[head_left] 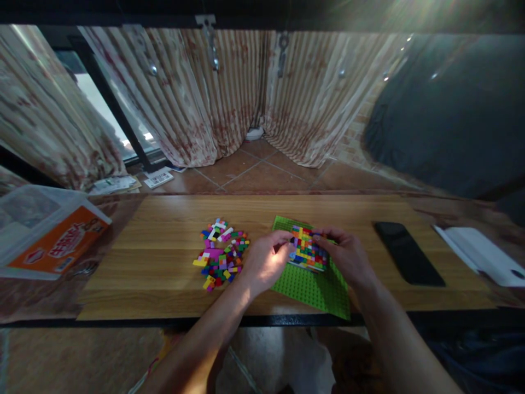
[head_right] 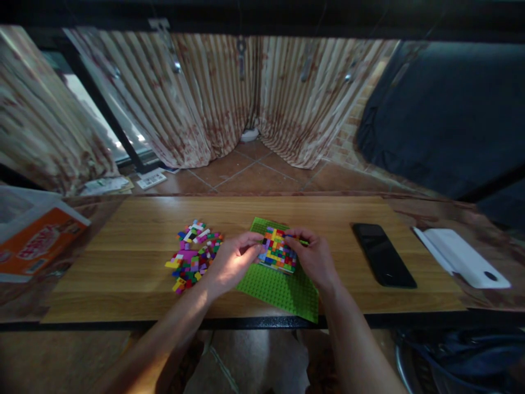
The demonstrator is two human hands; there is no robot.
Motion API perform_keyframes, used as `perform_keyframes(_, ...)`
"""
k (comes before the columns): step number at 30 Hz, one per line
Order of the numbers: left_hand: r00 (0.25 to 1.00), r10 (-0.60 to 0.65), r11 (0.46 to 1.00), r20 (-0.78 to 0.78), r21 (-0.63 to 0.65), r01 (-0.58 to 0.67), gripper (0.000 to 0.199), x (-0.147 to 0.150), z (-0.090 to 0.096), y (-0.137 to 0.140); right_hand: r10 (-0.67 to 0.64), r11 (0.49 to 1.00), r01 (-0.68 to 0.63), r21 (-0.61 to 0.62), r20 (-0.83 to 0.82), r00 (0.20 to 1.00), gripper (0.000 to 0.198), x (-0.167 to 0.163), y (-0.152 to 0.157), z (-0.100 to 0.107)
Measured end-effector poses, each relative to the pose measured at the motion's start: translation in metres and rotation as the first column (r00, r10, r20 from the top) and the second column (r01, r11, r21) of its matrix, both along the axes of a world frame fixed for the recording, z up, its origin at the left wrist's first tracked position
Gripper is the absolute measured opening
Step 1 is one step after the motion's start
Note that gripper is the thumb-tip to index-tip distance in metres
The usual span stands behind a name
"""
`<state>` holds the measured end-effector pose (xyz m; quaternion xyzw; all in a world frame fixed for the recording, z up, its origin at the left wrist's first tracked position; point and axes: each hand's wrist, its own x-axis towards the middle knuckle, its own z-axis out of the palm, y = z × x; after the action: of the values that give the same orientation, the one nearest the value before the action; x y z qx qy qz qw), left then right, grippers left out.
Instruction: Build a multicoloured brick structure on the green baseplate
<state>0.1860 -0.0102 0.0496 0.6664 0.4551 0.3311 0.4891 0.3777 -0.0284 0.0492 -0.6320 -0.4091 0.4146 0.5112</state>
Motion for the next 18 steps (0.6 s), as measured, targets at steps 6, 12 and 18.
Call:
perform_keyframes(6,1.0,0.004,1.0,0.018,0.004,-0.004,0.024,0.001,0.0,0.0,-0.124,0.978,0.123,0.167,-0.004,0.992,0.024,-0.003,0.001,0.002)
perform_keyframes(12,0.999,-0.015,1.0,0.029,0.015,0.015,0.023,0.001,-0.001,0.001,-0.204,0.915,0.247,0.32,-0.162,0.965,0.016,0.006,0.001,0.005)
perform_keyframes(18,0.999,-0.002,1.0,0.033,0.014,0.002,0.021,0.001,-0.004,0.002,-0.119,0.954,0.179,0.241,-0.244,0.963,0.019,0.005,-0.001,0.006)
